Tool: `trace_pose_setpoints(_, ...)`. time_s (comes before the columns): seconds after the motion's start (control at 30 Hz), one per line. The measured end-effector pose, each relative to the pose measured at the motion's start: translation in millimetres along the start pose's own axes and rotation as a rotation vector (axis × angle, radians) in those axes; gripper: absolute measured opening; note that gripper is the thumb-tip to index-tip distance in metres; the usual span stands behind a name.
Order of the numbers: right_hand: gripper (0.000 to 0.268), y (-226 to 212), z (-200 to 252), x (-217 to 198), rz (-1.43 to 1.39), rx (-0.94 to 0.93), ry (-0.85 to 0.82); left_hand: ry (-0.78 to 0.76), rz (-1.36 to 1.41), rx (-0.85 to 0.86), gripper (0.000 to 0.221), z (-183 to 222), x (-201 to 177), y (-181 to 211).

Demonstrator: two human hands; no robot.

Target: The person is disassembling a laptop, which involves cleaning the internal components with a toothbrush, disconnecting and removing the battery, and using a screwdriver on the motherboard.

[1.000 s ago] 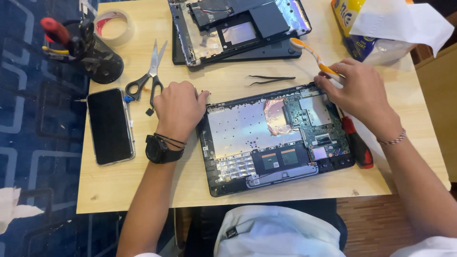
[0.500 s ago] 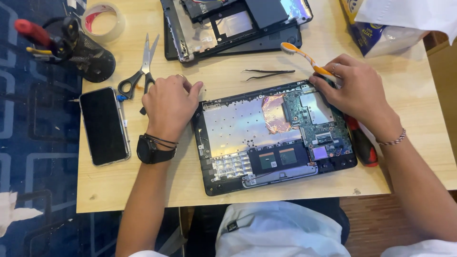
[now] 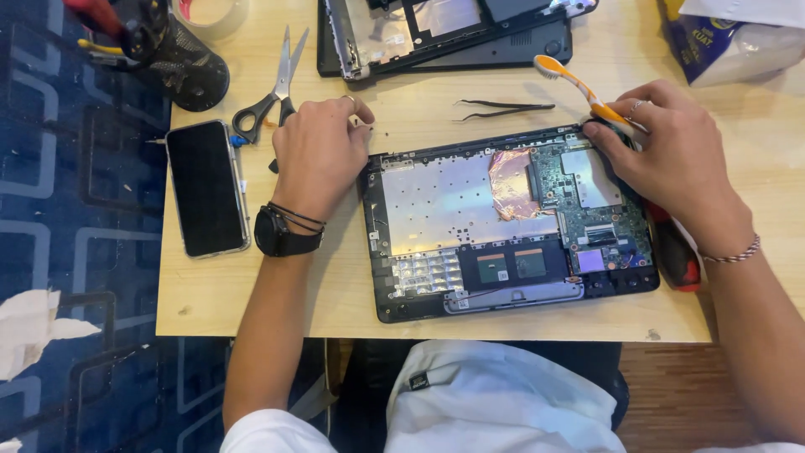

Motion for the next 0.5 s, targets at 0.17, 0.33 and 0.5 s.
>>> trace_pose_setpoints(0.17, 0.028, 0, 3, -3, 0.005, 0.013, 0.025, -0.010, -0.052, -0.023, 0.011, -1, -2, 1)
trace_pose_setpoints(0.33, 0.025, 11, 8, -3, 0.024, -0.004, 0.093, 0.063, -0.138, -0.087, 0.007, -6, -4, -19)
trace_pose_setpoints(0.5, 0.024, 22, 11, -4, 0.139, 0.016, 0.104, 0.093, -0.137, -0.055, 0.011, -8, 3, -21)
Point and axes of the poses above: each hand's wrist, its own z-axis away from the middle knuckle, its own x-axis out of the palm, y = z × x, the point moved 3 cm from there along -z, towards the middle knuckle
